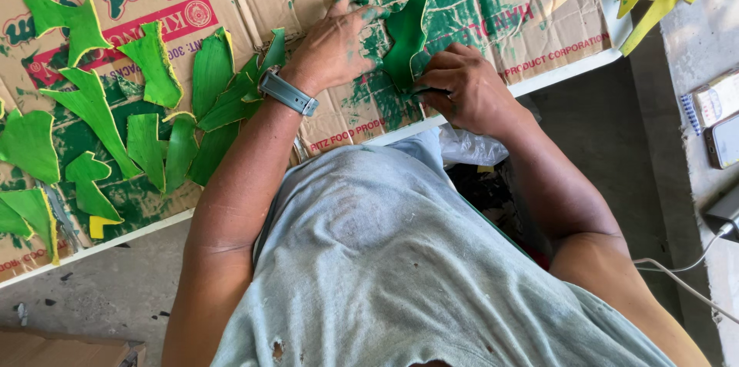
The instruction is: The person repeatedly picks up green leaf-shaped craft pieces from a cardboard-covered table and paints their edges green using a small sponge. The person places each painted piece back on the table among other similar pieces.
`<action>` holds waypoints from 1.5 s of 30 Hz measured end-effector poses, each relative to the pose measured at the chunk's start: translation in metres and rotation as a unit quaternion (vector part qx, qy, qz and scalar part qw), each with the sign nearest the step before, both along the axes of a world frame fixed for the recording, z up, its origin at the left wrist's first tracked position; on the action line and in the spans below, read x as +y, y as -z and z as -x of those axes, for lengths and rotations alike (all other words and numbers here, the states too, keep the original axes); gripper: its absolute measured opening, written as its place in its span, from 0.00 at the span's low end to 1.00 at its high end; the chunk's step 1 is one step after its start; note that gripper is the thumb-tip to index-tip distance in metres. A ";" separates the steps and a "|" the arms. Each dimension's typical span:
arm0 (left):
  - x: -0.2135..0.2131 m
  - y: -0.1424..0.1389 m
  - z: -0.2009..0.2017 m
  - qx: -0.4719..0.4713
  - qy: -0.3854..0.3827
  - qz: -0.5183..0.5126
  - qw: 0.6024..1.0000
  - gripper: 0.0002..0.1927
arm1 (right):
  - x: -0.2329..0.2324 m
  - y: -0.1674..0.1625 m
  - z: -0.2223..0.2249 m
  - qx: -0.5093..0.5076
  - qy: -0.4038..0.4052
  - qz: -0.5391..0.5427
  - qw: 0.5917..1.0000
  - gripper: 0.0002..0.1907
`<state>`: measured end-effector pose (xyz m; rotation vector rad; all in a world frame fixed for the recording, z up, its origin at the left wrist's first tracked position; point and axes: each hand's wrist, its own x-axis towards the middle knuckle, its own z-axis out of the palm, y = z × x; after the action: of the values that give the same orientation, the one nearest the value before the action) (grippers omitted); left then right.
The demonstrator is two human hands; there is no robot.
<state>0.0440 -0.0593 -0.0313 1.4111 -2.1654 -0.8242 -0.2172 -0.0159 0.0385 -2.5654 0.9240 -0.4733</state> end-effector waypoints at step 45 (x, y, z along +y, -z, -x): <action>0.002 -0.002 0.005 -0.010 0.000 -0.027 1.000 0.44 | -0.090 0.027 0.008 -0.022 0.120 0.252 0.960 0.05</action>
<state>0.0390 -0.0578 -0.0295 1.4526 -2.1729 -0.8769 -0.2247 -0.1061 0.0111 -2.8761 1.2376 -0.9388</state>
